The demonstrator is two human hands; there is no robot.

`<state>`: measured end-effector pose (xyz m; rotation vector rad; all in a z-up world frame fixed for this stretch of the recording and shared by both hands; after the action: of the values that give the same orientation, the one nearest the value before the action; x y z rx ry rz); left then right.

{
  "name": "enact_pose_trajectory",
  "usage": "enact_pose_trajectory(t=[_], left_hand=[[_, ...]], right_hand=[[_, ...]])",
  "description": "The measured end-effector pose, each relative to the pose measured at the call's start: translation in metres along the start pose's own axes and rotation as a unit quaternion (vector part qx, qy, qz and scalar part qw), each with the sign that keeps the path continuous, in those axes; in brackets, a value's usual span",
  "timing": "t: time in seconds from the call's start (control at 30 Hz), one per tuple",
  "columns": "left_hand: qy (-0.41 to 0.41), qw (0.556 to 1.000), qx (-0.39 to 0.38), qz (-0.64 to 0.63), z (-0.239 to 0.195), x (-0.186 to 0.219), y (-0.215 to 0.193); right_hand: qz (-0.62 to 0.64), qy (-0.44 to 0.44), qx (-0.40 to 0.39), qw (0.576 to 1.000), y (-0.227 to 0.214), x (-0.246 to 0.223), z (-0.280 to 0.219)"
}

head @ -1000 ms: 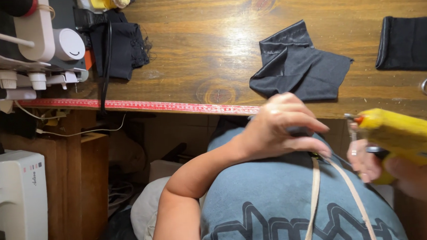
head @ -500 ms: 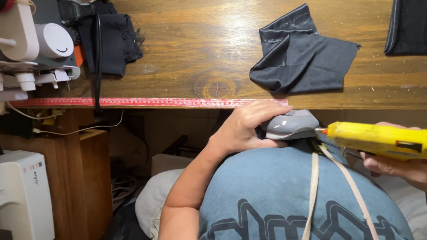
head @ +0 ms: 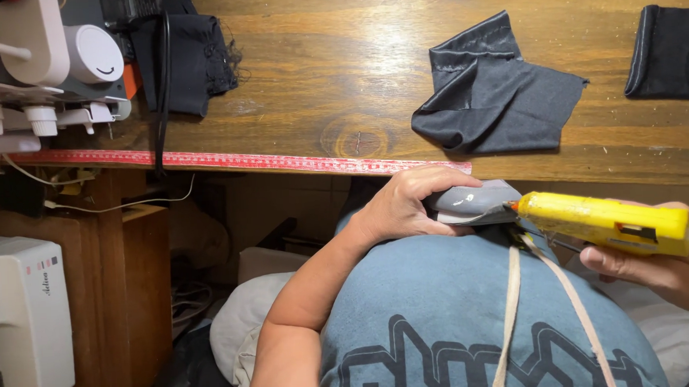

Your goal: The person folds a black fabric piece, applies hot glue from a yellow glue gun to a gray object on their lap, then presses the fabric onto the glued area. They smooth and adjust the fabric to ensure it adheres properly.

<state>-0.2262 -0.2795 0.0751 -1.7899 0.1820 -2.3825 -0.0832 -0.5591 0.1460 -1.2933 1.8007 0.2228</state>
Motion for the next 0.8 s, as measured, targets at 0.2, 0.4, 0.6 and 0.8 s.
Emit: enact_pose_trajectory(t=[0.2, 0.4, 0.6, 0.8], left_hand=[[-0.006, 0.999, -0.044, -0.016, -0.001, 0.001, -0.014], [-0.146, 0.983, -0.022, -0.111, 0.001, 0.001, -0.059], [-0.101, 0.979, 0.136, 0.11, 0.007, -0.01, -0.077], [-0.089, 0.966, 0.168, 0.173, 0.017, -0.022, -0.07]], right_hand=[[-0.022, 0.058, 0.023, 0.998, -0.003, 0.008, -0.001], [0.017, 0.0, -0.032, 0.999, -0.002, 0.007, -0.001], [0.046, 0.021, -0.011, 0.999, 0.001, 0.008, -0.001], [0.046, 0.054, 0.011, 0.997, -0.001, 0.016, -0.002]])
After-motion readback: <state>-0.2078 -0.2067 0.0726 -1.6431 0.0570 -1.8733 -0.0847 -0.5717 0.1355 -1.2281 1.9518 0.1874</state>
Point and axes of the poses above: each hand's wrist, its own z-axis towards the middle knuckle, its own y-axis out of the palm, x = y × z, the point moved 4 cm from there along z, towards the middle knuckle, and after that the axes turned 3 degrees about -y, right-handed, at the moved point
